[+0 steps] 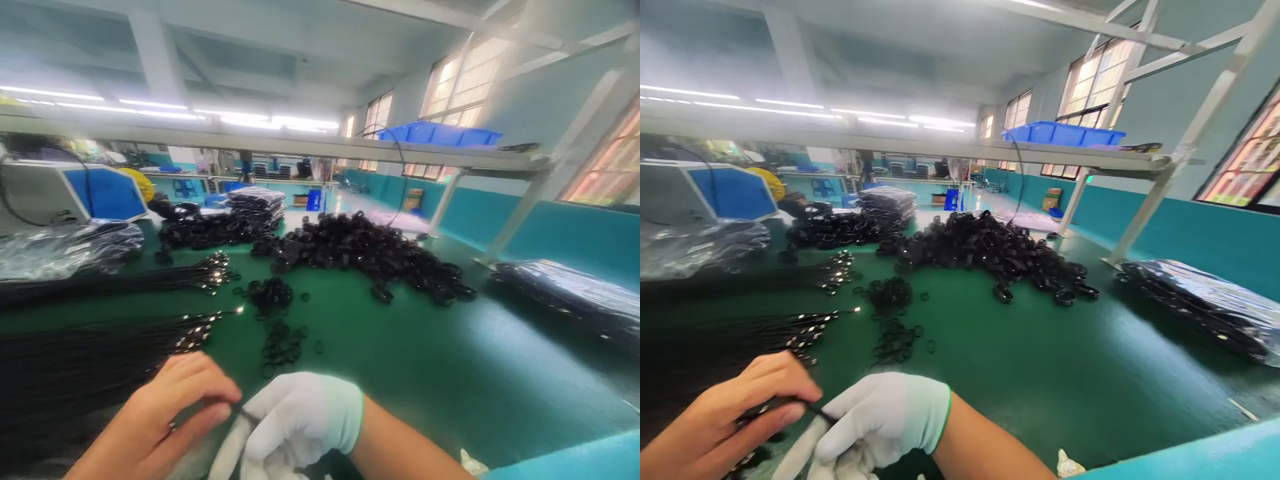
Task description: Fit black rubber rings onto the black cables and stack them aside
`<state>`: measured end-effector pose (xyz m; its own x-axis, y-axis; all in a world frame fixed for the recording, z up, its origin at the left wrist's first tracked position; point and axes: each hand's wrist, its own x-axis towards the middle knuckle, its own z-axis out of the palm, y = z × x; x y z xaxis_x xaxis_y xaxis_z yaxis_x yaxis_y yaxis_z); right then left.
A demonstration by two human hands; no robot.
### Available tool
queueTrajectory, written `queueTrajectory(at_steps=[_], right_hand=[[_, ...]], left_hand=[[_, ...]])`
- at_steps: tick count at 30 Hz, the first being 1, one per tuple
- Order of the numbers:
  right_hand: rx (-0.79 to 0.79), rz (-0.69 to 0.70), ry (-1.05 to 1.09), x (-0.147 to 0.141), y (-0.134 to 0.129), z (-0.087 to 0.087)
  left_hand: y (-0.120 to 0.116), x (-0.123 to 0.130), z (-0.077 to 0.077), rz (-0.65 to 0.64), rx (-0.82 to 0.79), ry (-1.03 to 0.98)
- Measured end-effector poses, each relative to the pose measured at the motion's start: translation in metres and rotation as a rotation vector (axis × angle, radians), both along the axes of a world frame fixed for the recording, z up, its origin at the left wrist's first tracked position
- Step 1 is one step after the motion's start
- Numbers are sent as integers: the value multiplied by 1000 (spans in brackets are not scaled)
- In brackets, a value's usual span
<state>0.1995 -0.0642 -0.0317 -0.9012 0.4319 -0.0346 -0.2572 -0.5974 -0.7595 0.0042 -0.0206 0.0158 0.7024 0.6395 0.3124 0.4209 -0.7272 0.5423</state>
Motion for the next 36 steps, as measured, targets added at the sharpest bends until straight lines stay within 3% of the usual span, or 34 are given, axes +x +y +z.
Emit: queueTrajectory(at_steps=[4, 10, 15, 17, 20, 23, 26, 29, 31, 36], right_hand=[[-124, -154, 112, -2, -4, 6], [-149, -117, 129, -2, -4, 7], [-100, -181, 169, 1, -2, 2], [-66, -307, 302, 12, 1, 0], [-48, -607, 415, 33, 7, 2], [-85, -833, 374, 51, 14, 8], [-111, -893, 354, 57, 21, 11], [-131, -906, 331, 53, 26, 6], [-115, -870, 307, 45, 26, -1], [-48, -487, 206, 19, 15, -16]], left_hand=[[12, 24, 29, -148, -94, 39], [28, 39, 28, -190, -160, 15], [41, 44, -1, -183, -140, 22], [48, 37, -21, -80, -109, 86], [48, 23, -48, 160, -20, 245], [21, 14, -65, 213, 59, 419], [-19, 14, -72, 115, 272, 461], [-48, 16, -63, 6, 501, 396], [-53, 17, -46, -42, 546, 336], [-21, 23, 15, 30, 418, 225]])
